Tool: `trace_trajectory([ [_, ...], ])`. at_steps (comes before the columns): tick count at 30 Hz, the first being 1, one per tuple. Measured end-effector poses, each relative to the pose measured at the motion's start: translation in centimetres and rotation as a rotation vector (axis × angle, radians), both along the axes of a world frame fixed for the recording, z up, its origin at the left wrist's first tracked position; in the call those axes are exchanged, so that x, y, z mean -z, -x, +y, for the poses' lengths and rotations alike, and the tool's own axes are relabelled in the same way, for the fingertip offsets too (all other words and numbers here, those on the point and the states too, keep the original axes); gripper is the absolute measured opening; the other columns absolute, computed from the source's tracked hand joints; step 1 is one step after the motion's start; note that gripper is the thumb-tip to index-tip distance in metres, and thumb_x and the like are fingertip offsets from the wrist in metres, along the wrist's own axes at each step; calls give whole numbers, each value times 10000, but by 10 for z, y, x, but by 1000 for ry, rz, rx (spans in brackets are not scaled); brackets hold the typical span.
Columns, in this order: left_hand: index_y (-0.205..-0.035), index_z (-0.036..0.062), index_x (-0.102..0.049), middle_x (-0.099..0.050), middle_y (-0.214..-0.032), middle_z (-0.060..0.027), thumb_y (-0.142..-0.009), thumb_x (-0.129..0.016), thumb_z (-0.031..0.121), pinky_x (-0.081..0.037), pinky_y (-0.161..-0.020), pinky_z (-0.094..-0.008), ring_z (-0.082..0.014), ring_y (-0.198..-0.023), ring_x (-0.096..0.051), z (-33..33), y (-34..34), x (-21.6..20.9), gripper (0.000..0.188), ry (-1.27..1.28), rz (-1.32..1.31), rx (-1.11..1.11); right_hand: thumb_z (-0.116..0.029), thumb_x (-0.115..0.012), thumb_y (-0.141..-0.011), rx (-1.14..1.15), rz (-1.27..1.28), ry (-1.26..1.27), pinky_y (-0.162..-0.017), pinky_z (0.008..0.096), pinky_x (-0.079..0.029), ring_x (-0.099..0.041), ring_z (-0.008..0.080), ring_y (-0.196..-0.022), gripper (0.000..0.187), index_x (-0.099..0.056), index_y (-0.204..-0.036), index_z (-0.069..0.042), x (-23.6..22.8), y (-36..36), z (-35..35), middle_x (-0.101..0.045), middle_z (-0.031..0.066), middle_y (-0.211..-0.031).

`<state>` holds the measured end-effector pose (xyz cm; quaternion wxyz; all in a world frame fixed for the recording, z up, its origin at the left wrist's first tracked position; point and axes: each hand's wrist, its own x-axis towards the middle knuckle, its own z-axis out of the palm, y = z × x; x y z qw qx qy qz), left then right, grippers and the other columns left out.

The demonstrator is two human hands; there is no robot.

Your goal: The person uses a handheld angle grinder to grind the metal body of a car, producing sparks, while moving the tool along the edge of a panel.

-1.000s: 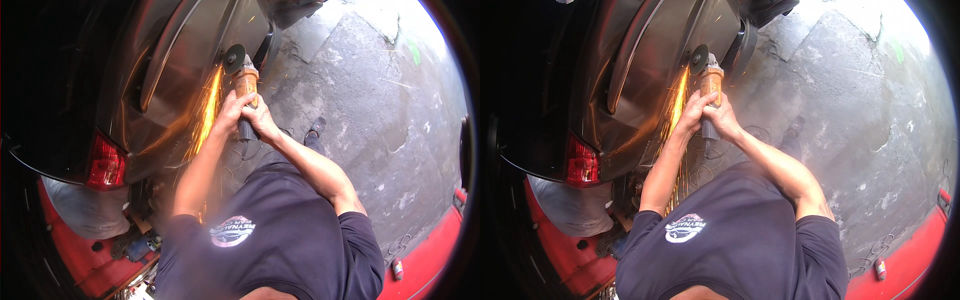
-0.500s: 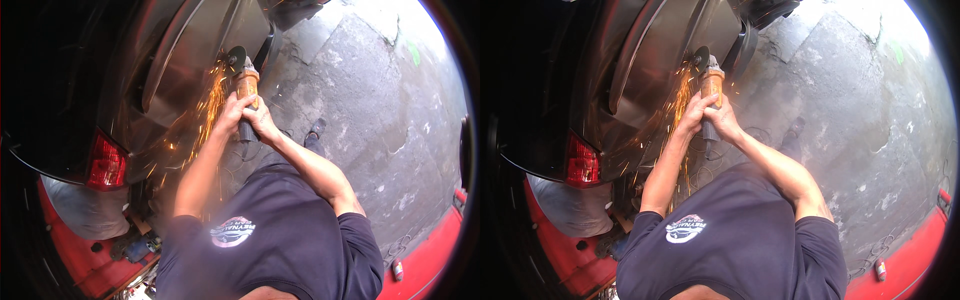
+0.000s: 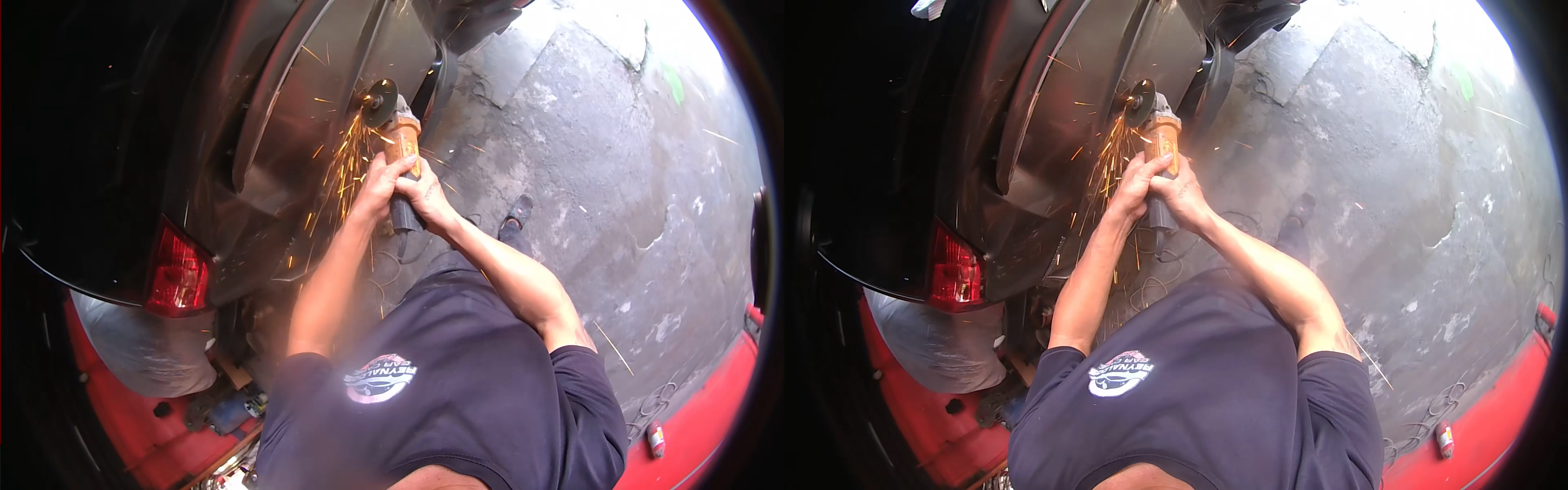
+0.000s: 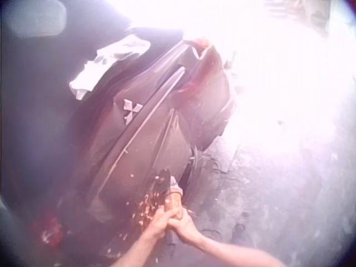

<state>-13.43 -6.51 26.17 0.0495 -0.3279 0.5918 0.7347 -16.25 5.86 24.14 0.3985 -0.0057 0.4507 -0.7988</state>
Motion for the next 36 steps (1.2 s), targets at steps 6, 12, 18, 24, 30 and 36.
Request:
trace_trajectory([
  [6, -1240, -22, -521, -643, -1055, -111, -904, -739, 220, -545, -827, -326, -176, -923, -654, -1, -3, 0, 468, 3, -21, -17, -233, -737, -789, -17, 4, -6, -927, 339, -507, -606, 200, -1079, 699, -445, -1369, 24, -4, -1, 1, -602, 140, -1207],
  [12, -1251, -27, -511, -639, -1071, -119, -902, -744, 226, -544, -837, -327, -181, -939, -654, -1, 2, 1, 490, 7, -30, -10, -260, -752, -784, 0, 19, -27, -942, 343, -504, -600, 203, -1095, 727, -439, -1373, 32, 3, 1, -2, -600, 147, -1214],
  [18, -1253, -24, -510, -644, -1081, -120, -898, -750, 226, -545, -837, -329, -184, -934, -658, -2, 9, 9, 496, -5, 3, -14, -269, -767, -777, -1, 42, -41, -946, 348, -506, -607, 210, -1089, 738, -448, -1370, 32, 2, 12, 1, -607, 152, -1208],
  [24, -1230, -3, -532, -657, -1058, -101, -897, -749, 201, -547, -820, -325, -177, -909, -663, 6, 13, 8, 447, -9, 40, -41, -252, -767, -784, -30, 21, -52, -936, 352, -513, -616, 213, -1089, 724, -452, -1372, 30, 11, 17, 4, -615, 148, -1200],
  [30, -1222, 0, -537, -654, -1053, -96, -908, -733, 180, -546, -823, -324, -172, -906, -663, 2, 9, 5, 412, -35, 43, -8, -234, -761, -782, -43, 27, -46, -914, 357, -525, -625, 216, -1074, 728, -452, -1390, 19, -12, 18, 10, -614, 149, -1208],
  [36, -1238, -24, -522, -648, -1063, -117, -912, -733, 218, -544, -842, -328, -183, -931, -661, -2, 3, 11, 457, 29, -19, -20, -192, -750, -784, -30, 13, -51, -922, 348, -522, -621, 206, -1084, 703, -446, -1378, 29, -7, 12, 6, -608, 140, -1208],
])
